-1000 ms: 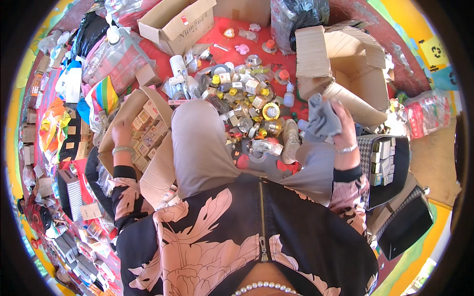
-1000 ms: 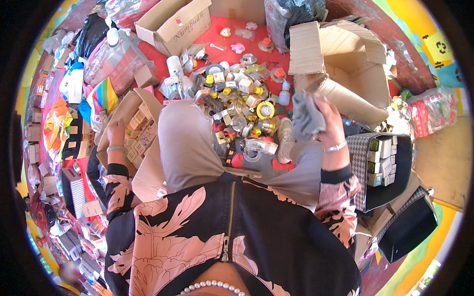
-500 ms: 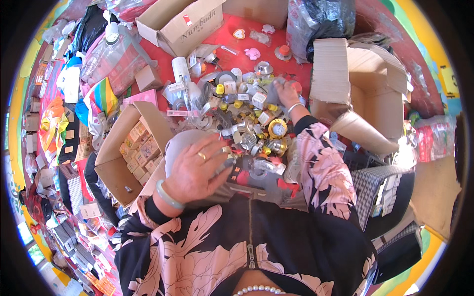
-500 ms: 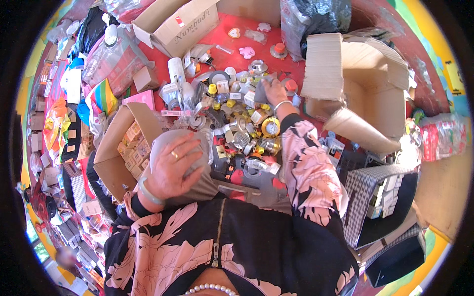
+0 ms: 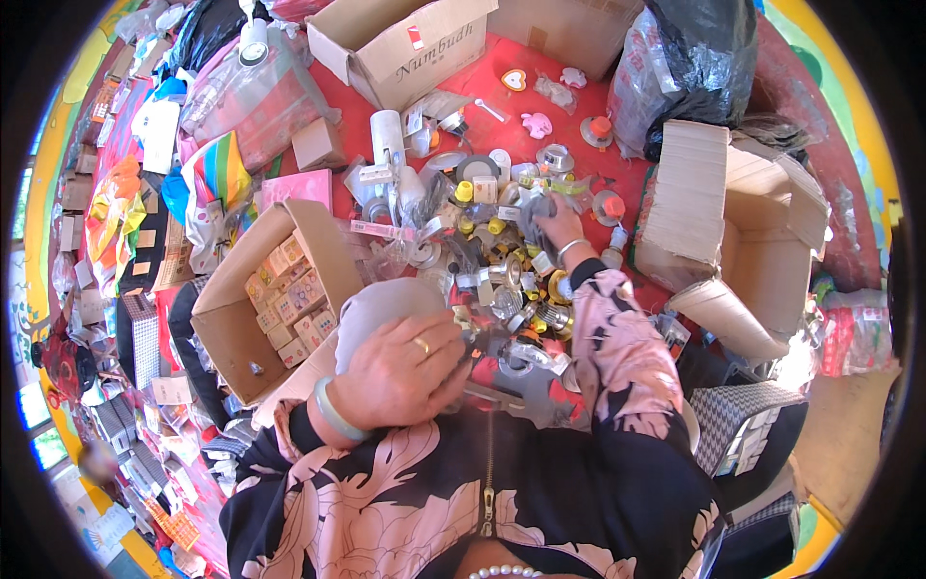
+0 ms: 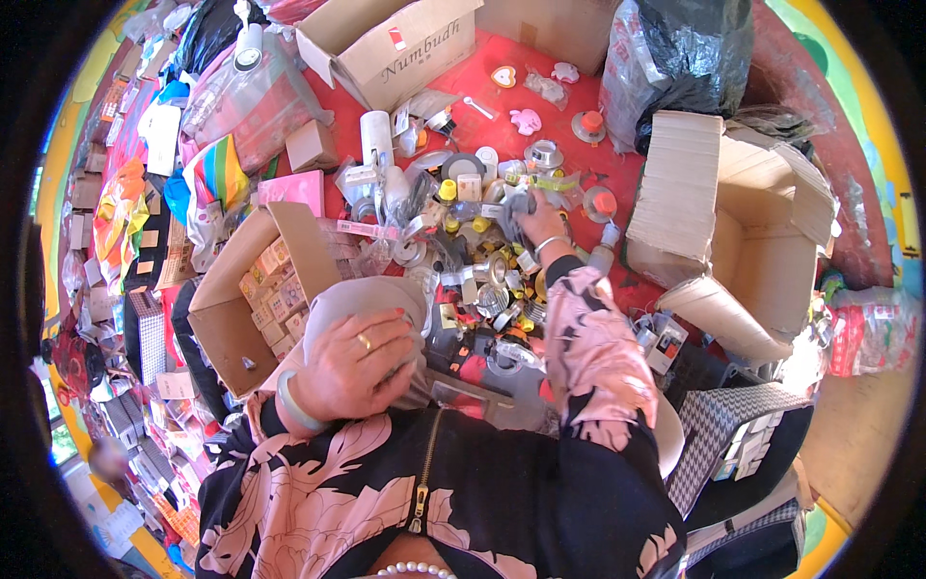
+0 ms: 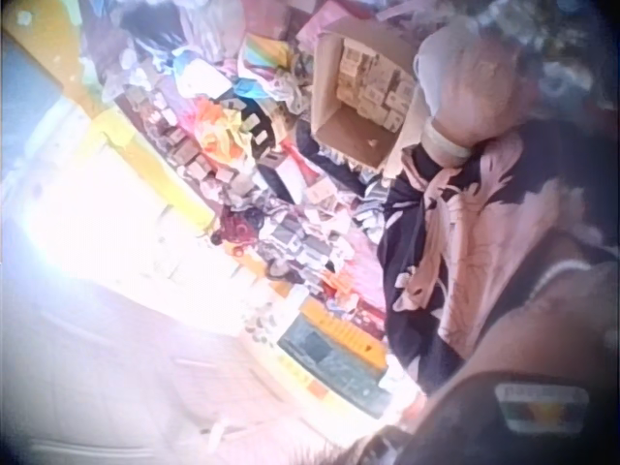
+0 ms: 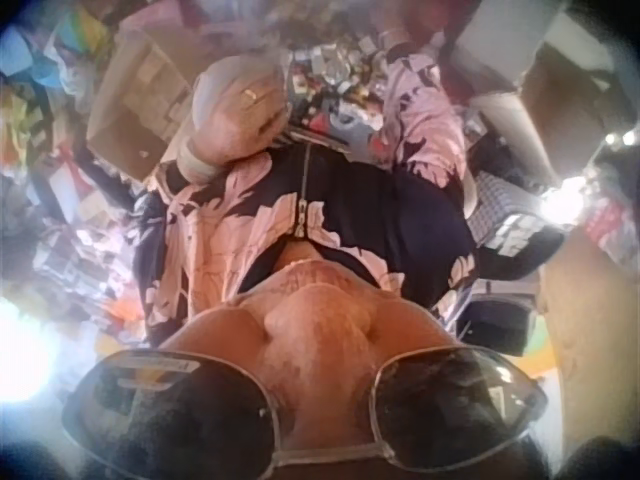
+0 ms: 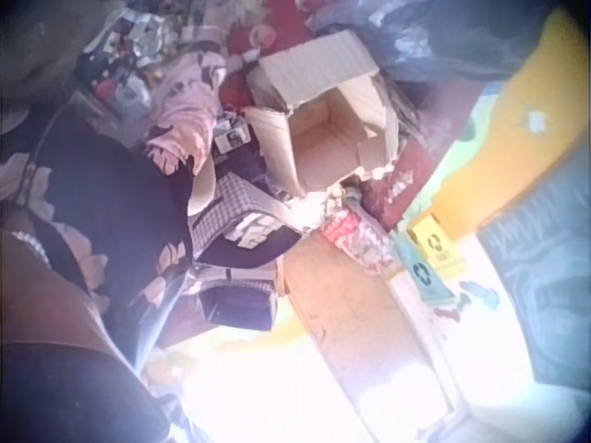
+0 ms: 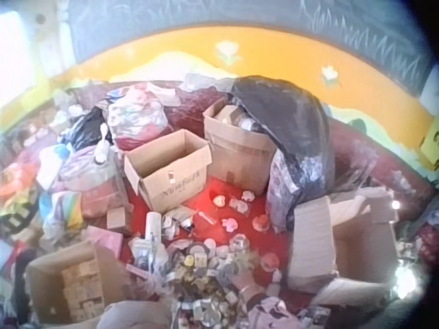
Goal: The person sits on the floor and wipes small white boxes with a grey cloth. They pick up the boxes from a pile, clean them, and place them into a larger cardboard box.
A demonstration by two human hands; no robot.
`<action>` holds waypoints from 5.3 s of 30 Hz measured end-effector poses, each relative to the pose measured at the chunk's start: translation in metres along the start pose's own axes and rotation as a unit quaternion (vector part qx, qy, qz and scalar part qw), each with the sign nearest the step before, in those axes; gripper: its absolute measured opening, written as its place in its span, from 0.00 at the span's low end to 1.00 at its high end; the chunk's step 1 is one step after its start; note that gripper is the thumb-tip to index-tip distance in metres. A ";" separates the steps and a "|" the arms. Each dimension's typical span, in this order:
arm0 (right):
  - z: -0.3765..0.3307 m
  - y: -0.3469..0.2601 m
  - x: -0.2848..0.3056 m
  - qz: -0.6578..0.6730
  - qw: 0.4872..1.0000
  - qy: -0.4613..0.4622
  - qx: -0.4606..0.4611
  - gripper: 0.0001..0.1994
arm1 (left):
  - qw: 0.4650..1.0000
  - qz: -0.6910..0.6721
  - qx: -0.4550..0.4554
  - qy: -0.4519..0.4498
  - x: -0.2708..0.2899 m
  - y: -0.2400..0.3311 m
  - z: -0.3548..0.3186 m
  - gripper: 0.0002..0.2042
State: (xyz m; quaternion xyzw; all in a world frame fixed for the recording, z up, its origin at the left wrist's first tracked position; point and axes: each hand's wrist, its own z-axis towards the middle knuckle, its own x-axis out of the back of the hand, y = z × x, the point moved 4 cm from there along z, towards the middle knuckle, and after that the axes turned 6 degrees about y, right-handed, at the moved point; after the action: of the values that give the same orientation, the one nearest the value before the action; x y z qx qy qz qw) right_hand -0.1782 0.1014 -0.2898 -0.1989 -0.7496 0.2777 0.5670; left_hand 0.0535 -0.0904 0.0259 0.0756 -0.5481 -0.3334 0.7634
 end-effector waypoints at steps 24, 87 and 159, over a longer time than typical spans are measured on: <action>-0.291 -0.150 0.218 0.670 0.737 0.027 -0.082 0.25 | 0.803 -0.577 0.102 0.107 -0.037 0.106 -0.020 0.36; -0.281 -0.143 0.192 0.672 0.729 0.125 0.035 0.11 | 0.680 -0.668 0.302 0.014 -0.078 0.099 -0.028 0.24; -0.288 -0.147 0.210 0.733 0.676 0.008 0.072 0.28 | 0.768 -0.593 0.240 0.035 -0.066 0.091 -0.024 0.24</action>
State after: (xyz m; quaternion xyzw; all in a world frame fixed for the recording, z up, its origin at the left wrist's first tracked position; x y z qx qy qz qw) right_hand 0.0427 0.1730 0.0182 -0.6452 -0.3367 0.6560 0.2000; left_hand 0.1017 0.0121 0.0089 0.5781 -0.4296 -0.5742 0.3894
